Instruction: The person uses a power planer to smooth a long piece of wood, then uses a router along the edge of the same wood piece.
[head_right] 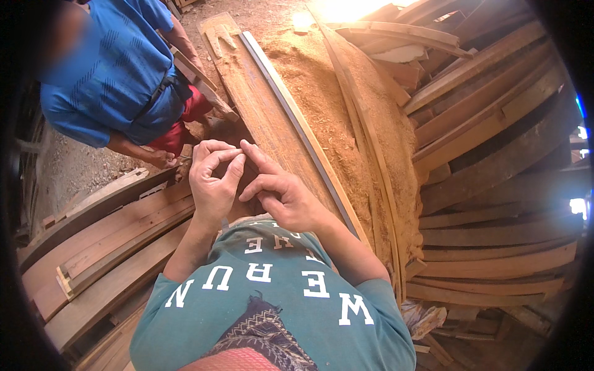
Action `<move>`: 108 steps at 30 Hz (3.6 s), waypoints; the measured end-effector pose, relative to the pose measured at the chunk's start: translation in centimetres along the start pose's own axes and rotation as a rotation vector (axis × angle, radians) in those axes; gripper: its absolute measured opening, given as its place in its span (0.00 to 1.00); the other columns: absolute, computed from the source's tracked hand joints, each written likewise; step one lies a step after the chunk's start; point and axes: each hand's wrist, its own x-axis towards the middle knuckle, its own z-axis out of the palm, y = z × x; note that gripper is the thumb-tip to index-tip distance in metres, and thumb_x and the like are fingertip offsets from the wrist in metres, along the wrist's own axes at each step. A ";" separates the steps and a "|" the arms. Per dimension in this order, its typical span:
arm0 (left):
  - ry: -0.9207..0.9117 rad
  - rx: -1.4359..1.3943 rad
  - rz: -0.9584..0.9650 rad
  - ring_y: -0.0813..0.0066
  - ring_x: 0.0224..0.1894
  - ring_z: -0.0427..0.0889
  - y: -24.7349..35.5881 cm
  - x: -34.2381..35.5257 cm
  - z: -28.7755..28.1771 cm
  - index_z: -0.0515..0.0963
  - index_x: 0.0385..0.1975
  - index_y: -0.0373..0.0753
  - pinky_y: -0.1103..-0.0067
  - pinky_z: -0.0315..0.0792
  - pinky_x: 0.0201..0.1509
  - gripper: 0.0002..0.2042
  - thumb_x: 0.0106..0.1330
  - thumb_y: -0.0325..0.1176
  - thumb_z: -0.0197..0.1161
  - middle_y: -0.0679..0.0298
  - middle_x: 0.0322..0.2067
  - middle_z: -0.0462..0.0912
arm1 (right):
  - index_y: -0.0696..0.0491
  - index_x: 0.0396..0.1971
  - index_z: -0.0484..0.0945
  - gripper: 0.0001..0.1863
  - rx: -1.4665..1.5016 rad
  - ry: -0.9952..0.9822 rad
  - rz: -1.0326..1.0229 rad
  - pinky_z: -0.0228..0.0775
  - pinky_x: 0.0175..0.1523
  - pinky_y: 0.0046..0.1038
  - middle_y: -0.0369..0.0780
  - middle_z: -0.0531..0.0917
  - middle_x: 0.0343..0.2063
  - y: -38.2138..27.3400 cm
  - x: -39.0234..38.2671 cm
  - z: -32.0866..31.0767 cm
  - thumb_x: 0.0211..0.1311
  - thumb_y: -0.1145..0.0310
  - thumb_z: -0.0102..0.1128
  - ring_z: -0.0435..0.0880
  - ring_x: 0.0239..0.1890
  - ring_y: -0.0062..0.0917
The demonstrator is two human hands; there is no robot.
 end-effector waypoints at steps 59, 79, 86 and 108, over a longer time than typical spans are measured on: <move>-0.288 -0.335 -0.541 0.86 0.35 0.74 -1.8 2.0 -1.8 0.84 0.30 0.33 0.82 0.69 0.43 0.05 0.68 0.27 0.68 0.72 0.33 0.77 | 0.60 0.33 0.86 0.09 -1.252 -0.051 -0.065 0.40 0.79 0.70 0.41 0.58 0.81 -0.8 0.1 1.7 0.64 0.72 0.58 0.50 0.84 0.42; -0.280 -0.634 -0.519 0.86 0.40 0.78 -2.4 1.6 -1.6 0.86 0.34 0.34 0.82 0.72 0.49 0.03 0.69 0.26 0.68 0.72 0.35 0.80 | 0.54 0.41 0.87 0.21 -0.284 -0.018 -0.104 0.41 0.85 0.48 0.59 0.55 0.80 0.5 0.6 1.2 0.50 0.89 0.56 0.47 0.84 0.52; -0.252 -0.358 -0.418 0.83 0.40 0.77 -1.2 1.3 -2.0 0.87 0.35 0.33 0.81 0.71 0.46 0.03 0.68 0.25 0.71 0.71 0.36 0.79 | 0.57 0.38 0.85 0.12 -0.765 0.000 -0.057 0.47 0.79 0.64 0.51 0.57 0.81 0.0 0.3 1.7 0.54 0.81 0.60 0.50 0.83 0.53; -0.182 -0.230 -0.372 0.79 0.35 0.78 -2.9 1.2 -1.6 0.82 0.28 0.32 0.77 0.73 0.41 0.04 0.63 0.26 0.68 0.64 0.32 0.78 | 0.59 0.42 0.84 0.10 -1.008 -0.047 0.011 0.46 0.79 0.67 0.50 0.55 0.81 0.2 1.3 3.7 0.62 0.75 0.58 0.49 0.84 0.51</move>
